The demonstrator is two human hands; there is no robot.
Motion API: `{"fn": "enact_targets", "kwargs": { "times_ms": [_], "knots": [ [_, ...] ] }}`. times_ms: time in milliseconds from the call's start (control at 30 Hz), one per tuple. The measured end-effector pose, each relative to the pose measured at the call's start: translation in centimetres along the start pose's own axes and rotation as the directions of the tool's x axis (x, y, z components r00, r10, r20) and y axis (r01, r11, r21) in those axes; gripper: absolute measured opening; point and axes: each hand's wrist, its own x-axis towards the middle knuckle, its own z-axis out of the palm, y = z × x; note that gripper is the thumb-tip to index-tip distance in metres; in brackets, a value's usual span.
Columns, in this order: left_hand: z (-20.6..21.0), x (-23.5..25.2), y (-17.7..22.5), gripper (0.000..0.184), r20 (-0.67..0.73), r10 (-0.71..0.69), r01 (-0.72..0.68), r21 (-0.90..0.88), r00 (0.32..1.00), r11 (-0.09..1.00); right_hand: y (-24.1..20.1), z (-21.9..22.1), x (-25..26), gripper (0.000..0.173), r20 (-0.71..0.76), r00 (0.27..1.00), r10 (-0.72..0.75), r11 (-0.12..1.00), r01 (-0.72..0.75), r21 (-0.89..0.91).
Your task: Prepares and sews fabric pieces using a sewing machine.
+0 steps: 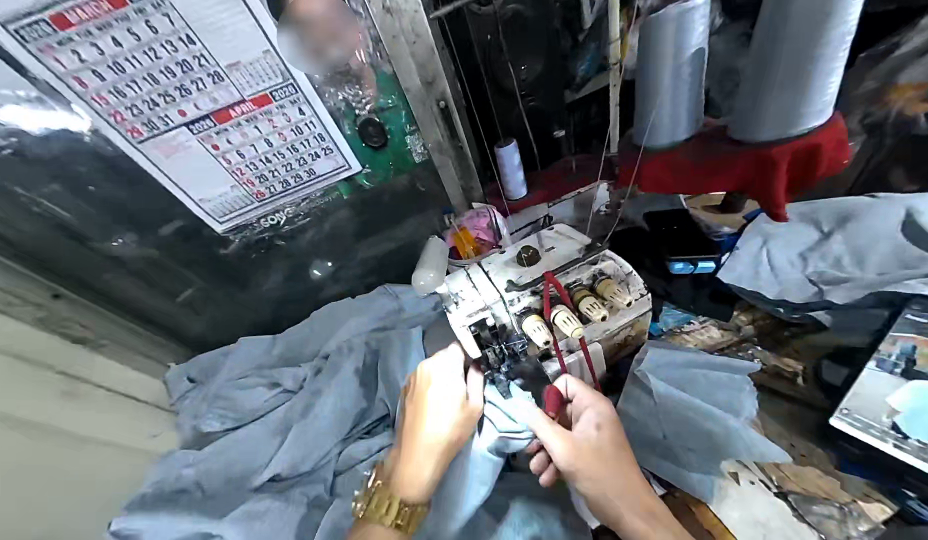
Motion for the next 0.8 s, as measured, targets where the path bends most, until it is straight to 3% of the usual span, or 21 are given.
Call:
{"fn": "enact_targets", "kwargs": {
  "times_ms": [100, 233, 333, 433, 500, 567, 633, 700, 800],
  "knots": [
    [-0.2, -1.4, -0.4, 0.025, -0.025, 0.037, -0.036, 0.034, 0.999, 0.999, -0.5, -0.3, -0.7, 0.021, 0.042, 0.999, 0.032, 0.999, -0.031, -0.02],
    [-0.5, -3.4, -0.9, 0.025, -0.073, 0.271, -0.275, -0.06, 0.96, 0.96, -0.5, -0.8, -0.2, 0.024, 0.105, 0.993, 0.055, 0.998, -0.057, 0.011],
    [-2.1, -1.9, -2.4, 0.028, 0.105, 0.39, -0.362, -0.214, 0.915, 0.907, 0.0, -0.5, 0.6, 0.026, 0.106, 0.993, 0.056, 0.998, -0.053, -0.029],
    [-4.8, 0.1, -2.6, 0.019, 0.305, 0.452, -0.378, -0.273, 0.838, 0.885, 0.6, -1.2, 1.1, 0.029, 0.092, 0.984, -0.15, 0.947, 0.17, -0.274],
    [-5.8, 1.1, -2.2, 0.015, 0.329, 0.451, -0.374, -0.272, 0.83, 0.887, -0.1, -1.4, 1.2, 0.028, 0.111, 0.931, -0.347, 0.814, 0.357, -0.458],
    [-6.4, 1.5, -2.0, 0.013, 0.317, 0.464, -0.379, -0.294, 0.827, 0.877, -1.9, -1.4, 1.2, 0.026, 0.203, 0.876, -0.438, 0.674, 0.47, -0.57],
    [-6.8, 1.6, -1.8, 0.011, 0.269, 0.489, -0.398, -0.33, 0.83, 0.856, -4.1, -1.1, 1.3, 0.029, 0.342, 0.87, -0.356, 0.652, 0.493, -0.575],
    [-6.8, 1.0, -1.6, 0.009, 0.192, 0.518, -0.432, -0.357, 0.834, 0.828, -5.7, -0.7, 1.5, 0.028, 0.449, 0.878, -0.167, 0.762, 0.404, -0.506],
    [-5.9, -0.2, -1.7, 0.012, 0.122, 0.491, -0.414, -0.387, 0.863, 0.824, -6.7, -0.5, 1.2, 0.029, 0.456, 0.885, -0.089, 0.82, 0.325, -0.472]
  ]
}}
